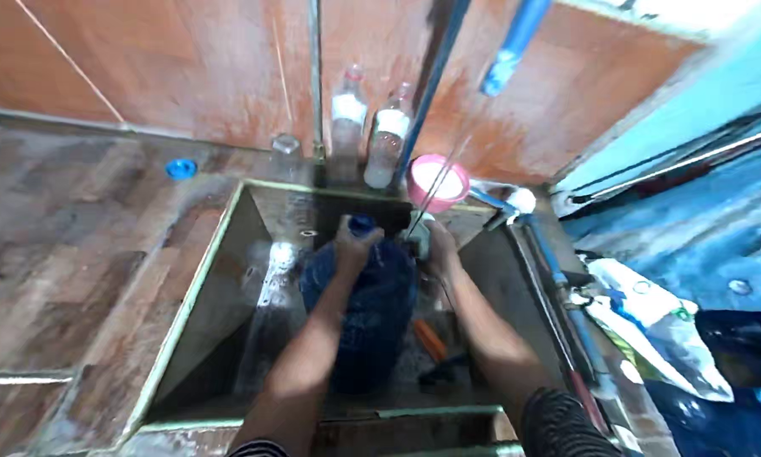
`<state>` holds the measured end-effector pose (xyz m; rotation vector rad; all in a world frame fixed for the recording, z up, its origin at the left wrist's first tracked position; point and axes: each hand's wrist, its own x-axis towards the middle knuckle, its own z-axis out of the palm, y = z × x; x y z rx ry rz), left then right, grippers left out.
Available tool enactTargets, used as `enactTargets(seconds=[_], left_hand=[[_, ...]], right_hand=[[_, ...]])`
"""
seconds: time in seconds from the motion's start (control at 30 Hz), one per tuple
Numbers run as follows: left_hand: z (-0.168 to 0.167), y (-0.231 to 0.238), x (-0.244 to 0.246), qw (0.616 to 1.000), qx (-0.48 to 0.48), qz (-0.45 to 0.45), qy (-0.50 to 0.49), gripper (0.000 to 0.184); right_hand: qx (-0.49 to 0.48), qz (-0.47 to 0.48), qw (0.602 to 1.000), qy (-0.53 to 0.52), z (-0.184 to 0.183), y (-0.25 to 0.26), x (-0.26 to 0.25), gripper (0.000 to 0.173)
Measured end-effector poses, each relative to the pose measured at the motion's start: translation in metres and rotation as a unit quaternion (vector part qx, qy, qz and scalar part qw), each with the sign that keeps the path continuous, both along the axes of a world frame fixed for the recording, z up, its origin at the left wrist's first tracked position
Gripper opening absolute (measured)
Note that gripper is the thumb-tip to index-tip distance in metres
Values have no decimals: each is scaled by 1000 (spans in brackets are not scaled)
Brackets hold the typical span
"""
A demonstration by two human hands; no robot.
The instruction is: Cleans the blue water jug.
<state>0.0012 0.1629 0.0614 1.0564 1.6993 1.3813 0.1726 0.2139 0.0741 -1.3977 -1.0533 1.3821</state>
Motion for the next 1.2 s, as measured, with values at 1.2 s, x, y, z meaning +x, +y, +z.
enactTargets(seconds=[1.2], left_hand=[[0, -8, 77, 950, -149, -203, 185, 72]], right_hand=[[206, 335, 845, -362, 24, -13, 25, 44]])
